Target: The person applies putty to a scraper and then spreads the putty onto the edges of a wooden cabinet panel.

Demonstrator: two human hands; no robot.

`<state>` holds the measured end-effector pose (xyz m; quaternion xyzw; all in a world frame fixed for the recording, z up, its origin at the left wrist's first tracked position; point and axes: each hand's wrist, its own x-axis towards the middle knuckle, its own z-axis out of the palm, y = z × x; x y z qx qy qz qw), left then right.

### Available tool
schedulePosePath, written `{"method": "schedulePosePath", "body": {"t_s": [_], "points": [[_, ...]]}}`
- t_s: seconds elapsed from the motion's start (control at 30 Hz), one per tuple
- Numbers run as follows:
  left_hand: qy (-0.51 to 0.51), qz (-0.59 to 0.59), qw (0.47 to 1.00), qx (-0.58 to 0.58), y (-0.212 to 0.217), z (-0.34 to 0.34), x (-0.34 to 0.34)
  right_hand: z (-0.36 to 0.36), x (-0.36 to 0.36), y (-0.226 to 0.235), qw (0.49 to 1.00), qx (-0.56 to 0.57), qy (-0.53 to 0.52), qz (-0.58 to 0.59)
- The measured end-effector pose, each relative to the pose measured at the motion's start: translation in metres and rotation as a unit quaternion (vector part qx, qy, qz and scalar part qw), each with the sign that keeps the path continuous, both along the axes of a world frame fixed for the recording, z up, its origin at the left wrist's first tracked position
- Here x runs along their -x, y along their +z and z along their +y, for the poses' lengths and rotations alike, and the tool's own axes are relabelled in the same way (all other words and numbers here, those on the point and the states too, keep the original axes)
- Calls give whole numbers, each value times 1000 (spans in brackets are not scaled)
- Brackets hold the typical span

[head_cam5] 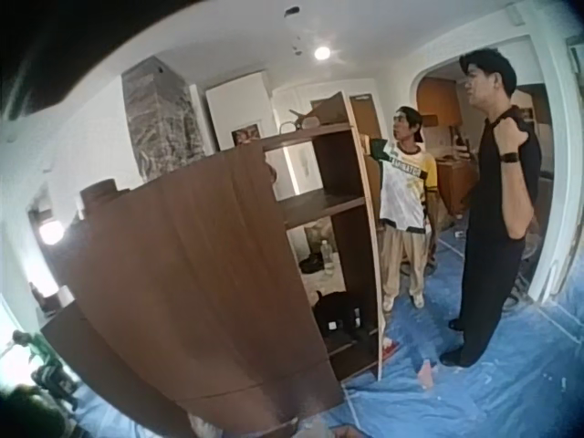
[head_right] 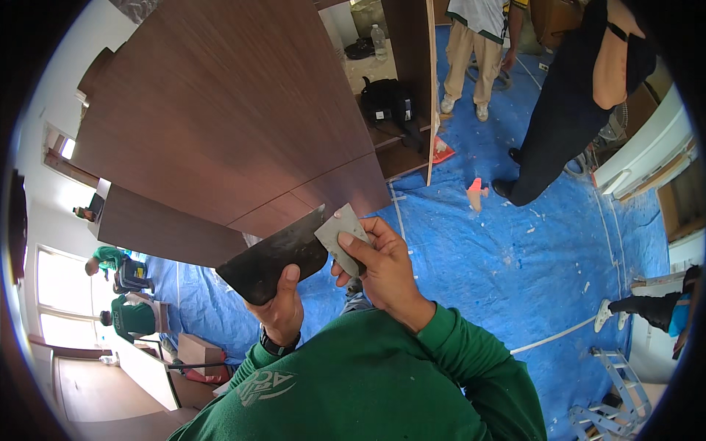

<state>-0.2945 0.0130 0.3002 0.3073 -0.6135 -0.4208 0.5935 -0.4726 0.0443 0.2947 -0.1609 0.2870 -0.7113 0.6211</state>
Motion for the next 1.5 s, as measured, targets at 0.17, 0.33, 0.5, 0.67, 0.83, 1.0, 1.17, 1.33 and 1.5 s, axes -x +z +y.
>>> {"method": "schedulePosePath", "body": {"t_s": [0.17,0.33,0.5,0.67,0.83,1.0,1.17,1.33,1.5], "points": [[3,-11,1000,-10,-5,3,0,-4,8,7,999,24,-15,18],[3,16,1000,-6,-5,-2,1,-3,15,5,999,14,9,38],[17,-29,999,-5,1,-3,-4,-5,21,12,998,19,28,62],[39,-127,989,72,-2,-4,-15,-5,25,13,994,31,42,99],[16,-171,981,89,7,-3,-17,-2,25,17,987,37,47,151],[55,-129,986,84,0,-8,-18,-1,31,15,985,61,22,157],[45,-15,999,-2,8,-12,-17,2,30,4,993,40,4,108],[28,16,999,1,7,-5,-16,-2,20,-1,997,27,19,72],[25,17,1000,0,4,2,-16,-5,19,1,996,26,35,72]]}}
